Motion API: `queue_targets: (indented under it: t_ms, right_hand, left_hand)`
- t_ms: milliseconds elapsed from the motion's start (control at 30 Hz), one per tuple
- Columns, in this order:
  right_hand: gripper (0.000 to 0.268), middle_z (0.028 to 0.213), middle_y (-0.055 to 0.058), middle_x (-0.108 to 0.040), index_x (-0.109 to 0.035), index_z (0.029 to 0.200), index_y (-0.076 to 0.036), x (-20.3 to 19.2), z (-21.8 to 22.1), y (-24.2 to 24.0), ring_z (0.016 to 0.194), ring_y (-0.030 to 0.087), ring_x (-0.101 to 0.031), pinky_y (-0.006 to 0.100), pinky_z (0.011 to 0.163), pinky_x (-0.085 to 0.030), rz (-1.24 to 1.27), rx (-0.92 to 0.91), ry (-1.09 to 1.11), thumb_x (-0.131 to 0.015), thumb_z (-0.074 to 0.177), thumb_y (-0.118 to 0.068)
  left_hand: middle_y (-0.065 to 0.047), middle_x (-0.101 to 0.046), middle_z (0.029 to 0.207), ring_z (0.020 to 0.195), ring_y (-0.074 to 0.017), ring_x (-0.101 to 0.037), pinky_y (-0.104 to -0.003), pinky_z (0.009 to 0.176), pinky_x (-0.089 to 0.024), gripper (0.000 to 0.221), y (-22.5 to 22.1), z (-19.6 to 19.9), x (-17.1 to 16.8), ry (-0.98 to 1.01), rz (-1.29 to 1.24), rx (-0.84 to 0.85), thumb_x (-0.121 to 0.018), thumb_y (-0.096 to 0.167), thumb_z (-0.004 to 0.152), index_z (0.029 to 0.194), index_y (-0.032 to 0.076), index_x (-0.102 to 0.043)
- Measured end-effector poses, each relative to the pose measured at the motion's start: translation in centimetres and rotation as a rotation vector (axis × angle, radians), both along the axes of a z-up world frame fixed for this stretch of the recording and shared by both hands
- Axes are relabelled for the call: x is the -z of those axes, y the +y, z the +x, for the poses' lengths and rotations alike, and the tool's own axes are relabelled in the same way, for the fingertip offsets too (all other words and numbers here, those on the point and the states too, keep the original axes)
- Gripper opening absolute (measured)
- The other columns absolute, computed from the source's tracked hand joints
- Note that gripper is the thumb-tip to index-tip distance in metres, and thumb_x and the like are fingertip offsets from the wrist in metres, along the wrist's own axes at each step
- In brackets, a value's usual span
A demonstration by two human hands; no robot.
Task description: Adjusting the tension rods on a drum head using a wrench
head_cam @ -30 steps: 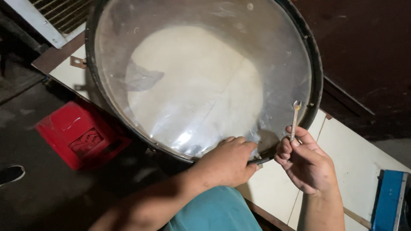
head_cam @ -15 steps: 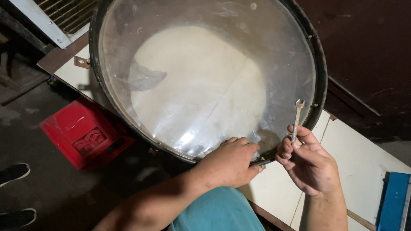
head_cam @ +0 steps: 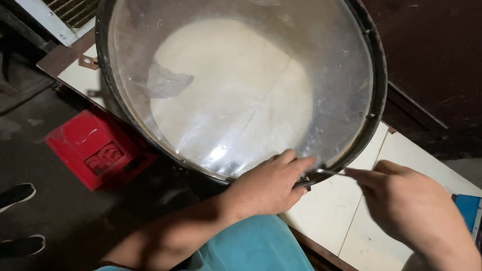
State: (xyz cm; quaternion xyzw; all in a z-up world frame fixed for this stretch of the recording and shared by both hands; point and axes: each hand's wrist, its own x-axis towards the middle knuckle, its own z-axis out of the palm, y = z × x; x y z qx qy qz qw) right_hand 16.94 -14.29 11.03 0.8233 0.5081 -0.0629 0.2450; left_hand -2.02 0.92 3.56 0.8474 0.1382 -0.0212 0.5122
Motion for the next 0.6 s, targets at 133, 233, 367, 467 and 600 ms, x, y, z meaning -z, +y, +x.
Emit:
queue_targets:
  t_ms: [133, 233, 367, 467, 600]
  right_hand:
    - [0.056, 0.088, -0.004, -0.068, -0.054, 0.127, -0.064, -0.9, -2.6, 3.7, 0.082, 0.029, -0.072, 0.047, 0.070, -0.058, -0.310, -0.007, -0.058, -0.047, 0.087, -0.025]
    - [0.032, 0.084, -0.002, -0.073, -0.066, 0.098, -0.037, -1.4, -3.6, 6.5, 0.078, 0.033, -0.071, 0.049, 0.065, -0.056, -0.381, -0.166, -0.018, -0.053, 0.076, -0.018]
    - [0.023, 0.075, 0.000, -0.073, -0.071, 0.083, -0.019, -2.9, -6.1, 11.2, 0.070, 0.030, -0.069, 0.040, 0.051, -0.050, -0.577, -0.090, 0.029, -0.054, 0.076, -0.006]
    - [0.023, 0.078, 0.001, -0.077, -0.080, 0.083, -0.023, -0.2, -5.7, 12.1, 0.077, 0.028, -0.074, 0.041, 0.058, -0.056, -0.552, -0.098, 0.099, -0.062, 0.073, -0.015]
    - [0.017, 0.068, 0.004, -0.075, -0.084, 0.076, -0.026, 0.6, -5.9, 12.3, 0.075, 0.028, -0.076, 0.043, 0.063, -0.060, -0.463, -0.088, 0.144, -0.069, 0.071, -0.020]
  left_hand:
    - [-0.017, -0.056, 0.119, 0.112, -0.0429, -0.059, -0.053, 0.092, -0.049, 0.056, -0.7, 0.4, 1.6, -0.062, 0.104, -0.015, -0.058, 0.020, 0.093, 0.148, 0.015, -0.047]
    - [-0.012, -0.058, 0.104, 0.087, -0.0362, -0.065, -0.053, 0.071, -0.053, 0.023, -0.6, 0.5, 0.7, 0.066, 0.141, 0.064, -0.050, 0.012, 0.092, 0.104, 0.004, -0.068]
    - [-0.015, -0.063, 0.116, 0.095, -0.0410, -0.066, -0.054, 0.075, -0.055, 0.032, -0.6, 0.3, 0.7, 0.085, 0.202, 0.078, -0.048, 0.027, 0.100, 0.119, 0.013, -0.070]
    - [-0.017, -0.067, 0.098, 0.087, -0.0422, -0.069, -0.054, 0.070, -0.058, 0.032, -0.8, 0.3, 1.5, -0.051, 0.260, 0.031, -0.052, 0.034, 0.098, 0.110, 0.011, -0.070]
    - [-0.021, -0.069, 0.090, 0.085, -0.0434, -0.072, -0.052, 0.070, -0.061, 0.037, -1.1, 0.9, 3.0, -0.144, 0.319, -0.002, -0.056, 0.033, 0.093, 0.094, -0.001, -0.071]
